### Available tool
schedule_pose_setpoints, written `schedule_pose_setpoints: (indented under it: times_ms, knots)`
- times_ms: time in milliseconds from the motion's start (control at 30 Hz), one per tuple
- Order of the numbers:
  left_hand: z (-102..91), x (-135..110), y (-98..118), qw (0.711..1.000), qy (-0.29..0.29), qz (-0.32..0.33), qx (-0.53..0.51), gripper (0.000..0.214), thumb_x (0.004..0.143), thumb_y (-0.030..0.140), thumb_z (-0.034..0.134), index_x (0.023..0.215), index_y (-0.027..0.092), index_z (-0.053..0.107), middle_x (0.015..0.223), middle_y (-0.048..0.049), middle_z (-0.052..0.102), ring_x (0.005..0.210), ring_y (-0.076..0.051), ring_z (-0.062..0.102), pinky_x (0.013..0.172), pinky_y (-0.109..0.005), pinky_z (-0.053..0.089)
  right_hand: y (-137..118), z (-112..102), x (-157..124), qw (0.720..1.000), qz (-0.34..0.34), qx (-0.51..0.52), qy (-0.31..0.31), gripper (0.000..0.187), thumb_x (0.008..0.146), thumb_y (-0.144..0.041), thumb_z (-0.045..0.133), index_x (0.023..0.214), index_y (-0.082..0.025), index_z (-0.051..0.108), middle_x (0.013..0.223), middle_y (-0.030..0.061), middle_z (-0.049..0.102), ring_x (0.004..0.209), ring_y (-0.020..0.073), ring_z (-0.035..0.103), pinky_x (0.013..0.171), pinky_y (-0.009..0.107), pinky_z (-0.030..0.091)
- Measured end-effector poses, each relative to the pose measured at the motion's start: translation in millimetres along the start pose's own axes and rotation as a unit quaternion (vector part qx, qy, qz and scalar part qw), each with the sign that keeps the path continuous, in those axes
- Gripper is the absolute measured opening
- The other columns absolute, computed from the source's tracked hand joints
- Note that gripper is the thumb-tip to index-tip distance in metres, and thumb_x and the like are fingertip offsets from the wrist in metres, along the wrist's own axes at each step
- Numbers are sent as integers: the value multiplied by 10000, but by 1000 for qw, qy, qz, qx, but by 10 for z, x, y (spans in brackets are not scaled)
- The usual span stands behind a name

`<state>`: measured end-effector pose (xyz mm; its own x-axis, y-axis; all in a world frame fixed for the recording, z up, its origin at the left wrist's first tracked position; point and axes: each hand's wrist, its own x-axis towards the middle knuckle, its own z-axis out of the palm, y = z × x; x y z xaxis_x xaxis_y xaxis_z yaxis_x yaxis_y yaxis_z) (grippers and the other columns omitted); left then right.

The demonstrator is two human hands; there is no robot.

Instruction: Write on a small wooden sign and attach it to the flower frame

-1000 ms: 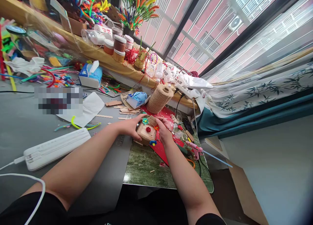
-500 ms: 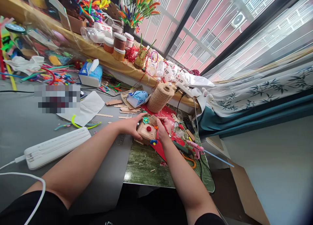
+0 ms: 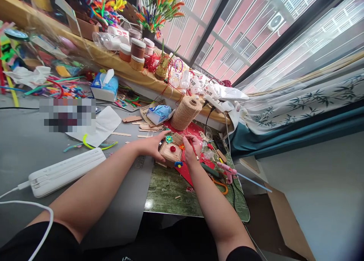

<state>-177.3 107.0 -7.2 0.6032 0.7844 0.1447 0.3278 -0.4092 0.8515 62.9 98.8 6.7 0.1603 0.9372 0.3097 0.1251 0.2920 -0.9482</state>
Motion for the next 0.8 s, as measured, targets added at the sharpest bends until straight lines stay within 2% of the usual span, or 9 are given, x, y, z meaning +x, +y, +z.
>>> schedule_pose_setpoints:
  times_ms: [133,300,400,500,667,800]
  knots:
    - [6,4,-18,1000,-6,-16,10,1486,495,549,945,1670,315,68,1570,-143,492,1404,-379,536,1168,-480,430,-31,3,-35,1000,-13,-15,-1,236,883,-406,711,980,-204,635,916,20,649,830,178,599,800,310,495]
    - [2,4,0,1000,-6,-1,9,1476,500,537,950,1671,304,82,1583,-148,477,1435,-382,504,1175,-463,425,-24,-8,-37,1000,-15,-17,1,247,881,-412,708,991,-204,633,919,28,652,851,185,613,830,324,511]
    - [5,6,-7,1000,3,-2,9,1495,481,534,957,1674,290,89,1556,-157,508,1406,-387,534,1160,-468,440,28,-55,-51,1000,-13,-6,20,256,916,-413,646,1070,-214,603,1028,61,676,947,203,649,897,356,530]
    - [12,10,-24,1000,7,3,2,1493,476,537,958,1675,290,103,1538,-155,529,1379,-385,561,1143,-464,457,126,-123,-95,999,-1,1,54,229,950,-406,567,1092,-226,554,1053,70,664,938,203,664,894,375,549]
    - [11,8,-25,1000,6,-10,0,1489,468,542,958,1673,309,115,1564,-137,511,1398,-383,545,1153,-463,450,242,-164,-239,996,12,-6,83,222,949,-395,544,1091,-224,545,1027,70,639,898,211,661,846,370,560]
    - [6,-9,-5,1000,8,-27,7,1479,473,544,957,1672,310,122,1572,-134,501,1382,-387,556,1146,-469,461,178,-226,-476,995,9,-15,97,196,967,-391,555,1077,-229,564,964,38,616,835,188,633,820,346,539]
